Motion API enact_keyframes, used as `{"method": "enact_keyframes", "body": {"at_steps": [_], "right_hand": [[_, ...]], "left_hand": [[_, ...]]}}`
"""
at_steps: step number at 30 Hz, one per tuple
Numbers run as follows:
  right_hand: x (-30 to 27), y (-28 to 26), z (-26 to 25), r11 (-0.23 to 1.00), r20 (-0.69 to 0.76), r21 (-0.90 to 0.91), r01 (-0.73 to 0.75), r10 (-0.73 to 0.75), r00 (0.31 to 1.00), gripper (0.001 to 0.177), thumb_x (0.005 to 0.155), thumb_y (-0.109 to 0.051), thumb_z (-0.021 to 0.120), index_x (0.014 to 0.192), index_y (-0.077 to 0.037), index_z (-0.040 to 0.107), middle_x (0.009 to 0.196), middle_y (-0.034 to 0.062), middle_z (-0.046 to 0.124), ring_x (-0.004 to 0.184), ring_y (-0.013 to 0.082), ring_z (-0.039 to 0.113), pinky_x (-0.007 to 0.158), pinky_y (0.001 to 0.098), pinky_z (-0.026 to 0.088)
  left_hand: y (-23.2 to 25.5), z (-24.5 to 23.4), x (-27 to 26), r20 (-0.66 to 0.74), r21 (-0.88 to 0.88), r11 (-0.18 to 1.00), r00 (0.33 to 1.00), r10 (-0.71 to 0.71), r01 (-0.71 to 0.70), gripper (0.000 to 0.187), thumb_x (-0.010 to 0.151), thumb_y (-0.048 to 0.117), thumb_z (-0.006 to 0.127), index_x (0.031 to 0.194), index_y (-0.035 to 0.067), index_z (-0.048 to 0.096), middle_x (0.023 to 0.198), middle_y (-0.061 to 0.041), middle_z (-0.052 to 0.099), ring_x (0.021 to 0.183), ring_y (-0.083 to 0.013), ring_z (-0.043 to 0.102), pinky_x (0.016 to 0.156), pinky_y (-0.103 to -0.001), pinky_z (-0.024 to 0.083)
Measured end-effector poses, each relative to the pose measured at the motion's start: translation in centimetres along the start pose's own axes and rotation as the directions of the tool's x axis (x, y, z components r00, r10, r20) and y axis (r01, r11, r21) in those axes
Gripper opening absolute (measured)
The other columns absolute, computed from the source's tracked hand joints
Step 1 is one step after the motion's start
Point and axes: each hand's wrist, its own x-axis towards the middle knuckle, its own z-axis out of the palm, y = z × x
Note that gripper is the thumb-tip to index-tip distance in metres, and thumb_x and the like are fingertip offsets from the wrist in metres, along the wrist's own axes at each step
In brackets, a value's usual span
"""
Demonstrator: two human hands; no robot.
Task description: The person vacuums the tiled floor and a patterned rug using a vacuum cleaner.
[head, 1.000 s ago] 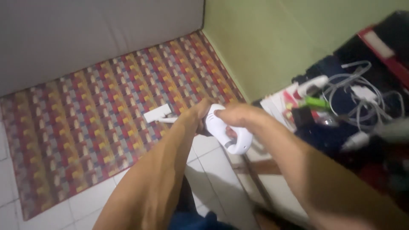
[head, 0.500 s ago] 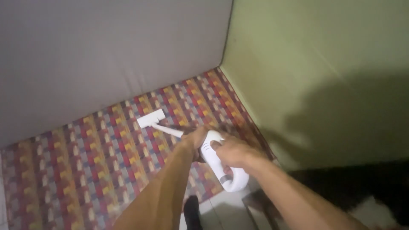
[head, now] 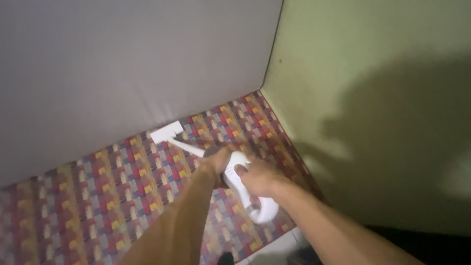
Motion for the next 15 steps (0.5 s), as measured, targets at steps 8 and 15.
{"method": "enact_keyframes", "body": {"at_steps": [8,15], "right_hand": [[-2.4,5.4,-0.1,0.998,0.046,0.019,0.051,-0.052,0.998,0.056,0.102,-0.042,0.049,0.148,-0.011,0.039,0.117,0.0233,0.060,0.098,0.0340,0.060,0.087,0.0425,0.050],[-9.7,10.2,-3.9,0.979,0.077,0.202,-0.015,-0.001,0.997,0.043,0.098,-0.036,0.052,0.125,-0.004,0.062,0.077,0.0117,0.071,0.057,0.0211,0.066,0.056,0.0414,0.055]], "left_hand": [[-4.3,3.7,-0.1,0.219,-0.008,0.998,0.974,-0.057,0.060,0.038,0.097,0.044,0.057,0.111,0.010,0.070,0.090,-0.009,0.074,0.073,-0.0246,0.072,0.066,-0.047,0.061],[-7.1,10.2,-5.6,0.298,0.056,0.997,0.952,-0.065,0.051,0.043,0.096,0.048,0.044,0.108,0.015,0.068,0.092,-0.008,0.073,0.075,-0.0247,0.073,0.070,-0.051,0.061]]}}
